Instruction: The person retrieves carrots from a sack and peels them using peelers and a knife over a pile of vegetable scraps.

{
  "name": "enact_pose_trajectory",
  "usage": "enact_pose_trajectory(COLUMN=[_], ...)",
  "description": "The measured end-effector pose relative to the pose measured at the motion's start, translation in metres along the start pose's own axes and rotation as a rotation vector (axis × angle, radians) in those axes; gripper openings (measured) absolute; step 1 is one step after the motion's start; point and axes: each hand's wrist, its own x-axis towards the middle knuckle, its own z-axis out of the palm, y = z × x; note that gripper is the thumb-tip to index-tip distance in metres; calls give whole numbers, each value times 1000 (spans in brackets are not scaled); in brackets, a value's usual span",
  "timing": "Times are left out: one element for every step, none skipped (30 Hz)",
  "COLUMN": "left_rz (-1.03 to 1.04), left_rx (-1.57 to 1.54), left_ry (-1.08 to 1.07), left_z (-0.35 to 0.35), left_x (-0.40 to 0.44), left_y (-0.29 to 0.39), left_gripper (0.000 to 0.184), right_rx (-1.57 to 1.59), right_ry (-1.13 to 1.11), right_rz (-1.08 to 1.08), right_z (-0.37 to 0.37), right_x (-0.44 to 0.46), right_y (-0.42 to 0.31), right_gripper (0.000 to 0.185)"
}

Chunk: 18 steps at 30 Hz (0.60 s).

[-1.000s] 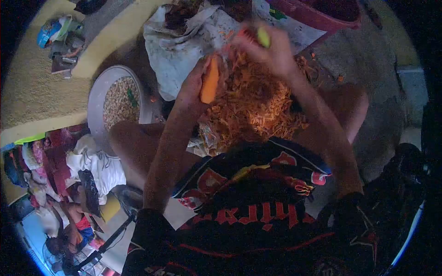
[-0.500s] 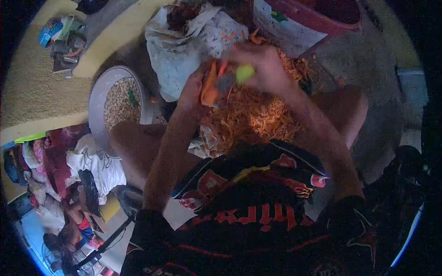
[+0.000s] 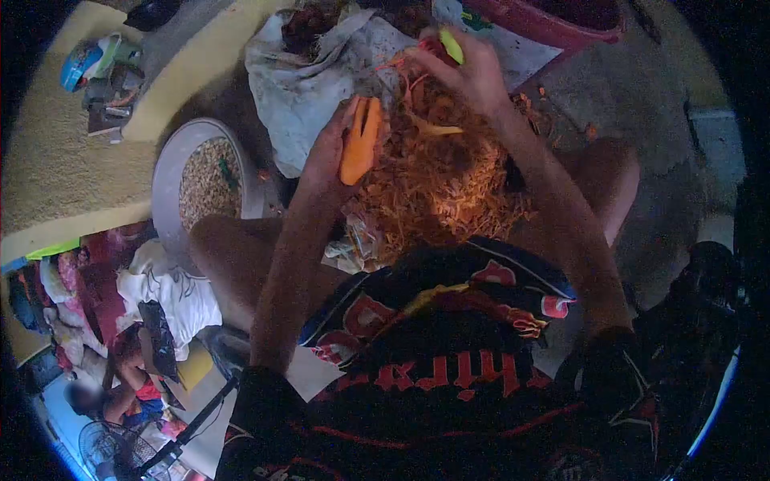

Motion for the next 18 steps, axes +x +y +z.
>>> enact_pose_trajectory(left_rz=[2, 5, 5, 6, 8, 15, 15, 11, -6, -21, -16, -16, -14, -10, 1, 0, -16, -13], left_rx=[0, -1, -11, -18, -18, 57, 135, 135, 90, 47, 48, 6, -34, -32, -70, -109, -108, 25], left_ry=[138, 136, 100, 66, 70, 100, 123, 116, 86, 58, 56, 23, -9, -8, 77, 168, 171, 125], left_z=[9, 11, 12, 13, 12, 11, 11, 10, 9, 10, 11, 12, 14, 13, 11, 8, 6, 3], left_x=[-2, -2, -2, -2, -3, -6, -9, -7, -5, -3, -2, -3, -2, 4, 10, 8, 2, 0], left_y=[5, 6, 6, 7, 8, 7, 5, 5, 5, 7, 7, 4, 2, 0, -2, -8, -8, -2], left_gripper=[34, 34, 34, 33, 33, 33, 33, 33, 34, 34, 34, 34, 34, 34, 35, 35, 35, 36], right_rx=[-2, -71, -140, -201, -196, -133, -74, 42, 38, 26, 15, 59, 59, -81, -216, -162, -161, -123], right_ry=[4, -30, -65, -130, -131, -154, -170, -85, -83, -57, -34, -146, -147, -171, -194, -125, -124, -125], right_rz=[-7, -167, -326, -459, -461, -204, 59, 130, 130, 27, -78, -11, -16, -222, -423, -271, -255, -76], right_z=[3, 9, 13, 5, 2, 1, 0, -4, -6, -6, -5, 1, 2, 3, 4, 7, 3, -7], right_x=[-2, -12, -23, -27, -21, -16, -13, -5, -6, -5, -3, -17, -20, -21, -24, -20, -15, -2], right_y=[-7, -22, -37, -55, -55, -50, -42, -35, -32, -34, -36, -42, -44, -45, -45, -34, -26, -17], right_gripper=[49, 45, 42, 38, 38, 30, 24, 22, 22, 22, 23, 25, 25, 25, 26, 37, 37, 38])
